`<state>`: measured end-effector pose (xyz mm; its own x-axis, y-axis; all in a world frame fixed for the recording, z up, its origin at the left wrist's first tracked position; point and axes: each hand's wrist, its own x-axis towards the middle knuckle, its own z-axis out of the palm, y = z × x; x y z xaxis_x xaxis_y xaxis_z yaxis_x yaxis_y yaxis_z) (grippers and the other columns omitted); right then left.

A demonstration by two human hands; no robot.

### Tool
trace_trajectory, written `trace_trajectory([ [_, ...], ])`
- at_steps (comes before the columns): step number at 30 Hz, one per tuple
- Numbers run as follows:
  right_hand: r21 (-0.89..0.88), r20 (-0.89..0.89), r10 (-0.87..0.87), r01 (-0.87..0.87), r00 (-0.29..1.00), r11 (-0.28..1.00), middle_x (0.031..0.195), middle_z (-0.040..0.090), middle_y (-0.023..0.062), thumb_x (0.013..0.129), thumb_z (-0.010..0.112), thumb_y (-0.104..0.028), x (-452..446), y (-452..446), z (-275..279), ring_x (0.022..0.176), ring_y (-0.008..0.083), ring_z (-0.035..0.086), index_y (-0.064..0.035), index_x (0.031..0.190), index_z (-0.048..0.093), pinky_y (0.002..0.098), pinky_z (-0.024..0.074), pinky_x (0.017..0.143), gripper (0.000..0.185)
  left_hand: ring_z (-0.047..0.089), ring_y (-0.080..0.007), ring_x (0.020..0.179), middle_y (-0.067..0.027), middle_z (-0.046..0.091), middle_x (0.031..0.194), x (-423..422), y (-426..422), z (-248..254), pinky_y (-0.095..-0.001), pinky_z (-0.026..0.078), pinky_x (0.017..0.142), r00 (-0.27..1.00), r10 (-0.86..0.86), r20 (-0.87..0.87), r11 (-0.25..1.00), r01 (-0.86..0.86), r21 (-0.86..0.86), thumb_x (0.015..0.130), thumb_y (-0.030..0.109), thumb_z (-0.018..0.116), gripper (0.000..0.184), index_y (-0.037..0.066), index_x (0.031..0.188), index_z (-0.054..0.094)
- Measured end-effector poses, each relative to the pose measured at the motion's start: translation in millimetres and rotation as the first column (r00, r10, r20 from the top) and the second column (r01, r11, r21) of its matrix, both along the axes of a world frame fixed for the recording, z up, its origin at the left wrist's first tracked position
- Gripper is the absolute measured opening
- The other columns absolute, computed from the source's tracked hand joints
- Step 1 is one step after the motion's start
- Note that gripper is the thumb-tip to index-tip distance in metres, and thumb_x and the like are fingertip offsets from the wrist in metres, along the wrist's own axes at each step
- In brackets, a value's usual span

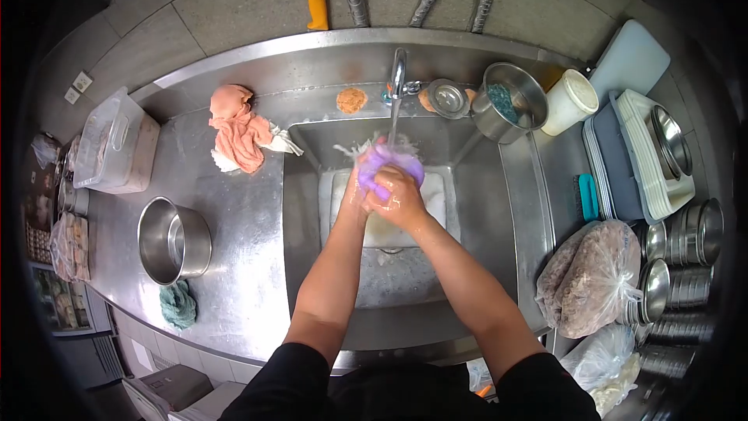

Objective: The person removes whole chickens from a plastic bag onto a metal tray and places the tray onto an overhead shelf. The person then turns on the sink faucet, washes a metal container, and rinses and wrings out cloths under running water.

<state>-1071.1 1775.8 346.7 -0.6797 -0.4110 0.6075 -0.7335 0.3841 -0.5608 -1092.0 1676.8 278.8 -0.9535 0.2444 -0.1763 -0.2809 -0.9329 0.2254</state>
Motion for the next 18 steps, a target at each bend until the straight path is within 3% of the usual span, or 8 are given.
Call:
trace_trajectory([
  [4,-0.118,0.172,-0.13,0.151,0.977,0.981,0.069,0.055,0.0154,0.069,0.064,-0.012,-11,8,10,0.064,0.0331,0.055,0.0001,0.068,0.052,0.0385,0.0439,0.06,0.017,0.062,-0.0234,0.085,-0.01,0.062,0.097,2,11,5,-0.0385,0.053,0.076,1.0,-0.015,-0.018,0.999,0.016,0.039,0.092,0.029,0.05,0.029,0.006,0.108,0.057],
  [6,-0.145,0.422,-0.241,0.327,0.874,0.934,0.067,0.056,0.0163,0.073,0.063,-0.015,-18,8,13,0.06,0.026,0.055,0.0018,0.072,0.056,0.0354,0.044,0.059,0.018,0.063,-0.0221,0.087,-0.0091,0.063,0.099,4,9,13,-0.0363,0.054,0.076,0.988,0.154,0.015,0.958,-0.146,-0.245,0.091,0.024,0.052,0.027,0.006,0.11,0.057],
  [8,-0.202,0.508,-0.255,0.402,0.823,0.893,0.066,0.06,0.0117,0.077,0.06,-0.017,-29,6,3,0.06,0.017,0.054,0.0042,0.079,0.06,0.031,0.0437,0.059,0.022,0.063,-0.0208,0.084,-0.0088,0.063,0.097,5,6,24,-0.0346,0.053,0.075,0.983,0.185,0.005,0.927,-0.173,-0.334,0.089,0.02,0.055,0.025,0.005,0.108,0.057],
  [12,-0.363,0.746,-0.058,0.478,0.663,0.8,0.069,0.063,0.0093,0.078,0.058,-0.019,-45,3,-16,0.061,0.0148,0.056,0.0072,0.08,0.062,0.0308,0.0457,0.058,0.026,0.061,-0.0163,0.077,-0.0068,0.062,0.089,6,-6,41,-0.0297,0.051,0.07,0.961,0.251,-0.117,0.774,-0.272,-0.572,0.082,0.01,0.058,0.021,0.003,0.102,0.059],
  [14,-0.449,0.864,0.175,0.565,0.471,0.693,0.076,0.063,0.0071,0.08,0.056,-0.017,-42,-2,-13,0.063,0.0151,0.058,0.0026,0.085,0.063,0.0301,0.0472,0.059,0.021,0.06,-0.0144,0.075,-0.0054,0.062,0.086,7,-14,45,-0.0283,0.05,0.069,0.95,0.234,-0.205,0.706,-0.311,-0.637,0.079,0.007,0.058,0.02,0.002,0.098,0.06],
  [15,-0.515,0.856,0.379,0.54,0.351,0.665,0.079,0.062,0.0056,0.083,0.057,-0.017,-44,0,-18,0.066,0.0158,0.059,-0.0029,0.087,0.063,0.031,0.0493,0.061,0.016,0.058,-0.013,0.076,-0.0046,0.061,0.085,10,-18,48,-0.027,0.048,0.07,0.958,0.153,-0.241,0.554,-0.285,-0.782,0.078,0.007,0.058,0.019,0.002,0.096,0.06],
  [16,-0.509,0.86,0.379,0.544,0.341,0.667,0.079,0.062,0.0056,0.083,0.057,-0.017,-47,0,-25,0.066,0.0158,0.059,-0.0029,0.087,0.063,0.031,0.0493,0.061,0.016,0.056,-0.0116,0.076,-0.0037,0.06,0.085,12,-22,50,-0.0256,0.047,0.07,0.964,0.061,-0.258,0.374,-0.262,-0.89,0.077,0.006,0.058,0.018,0.002,0.094,0.06],
  [18,-0.482,0.86,0.5,0.479,0.101,0.733,0.079,0.061,0.005,0.084,0.059,-0.022,-59,-2,-35,0.067,0.0167,0.06,-0.0058,0.087,0.06,0.0314,0.0503,0.061,0.016,0.056,-0.0111,0.076,-0.0032,0.06,0.083,12,-31,50,-0.0253,0.046,0.069,0.963,0.08,-0.257,0.324,-0.268,-0.907,0.076,0.006,0.059,0.017,0.002,0.093,0.061],
])
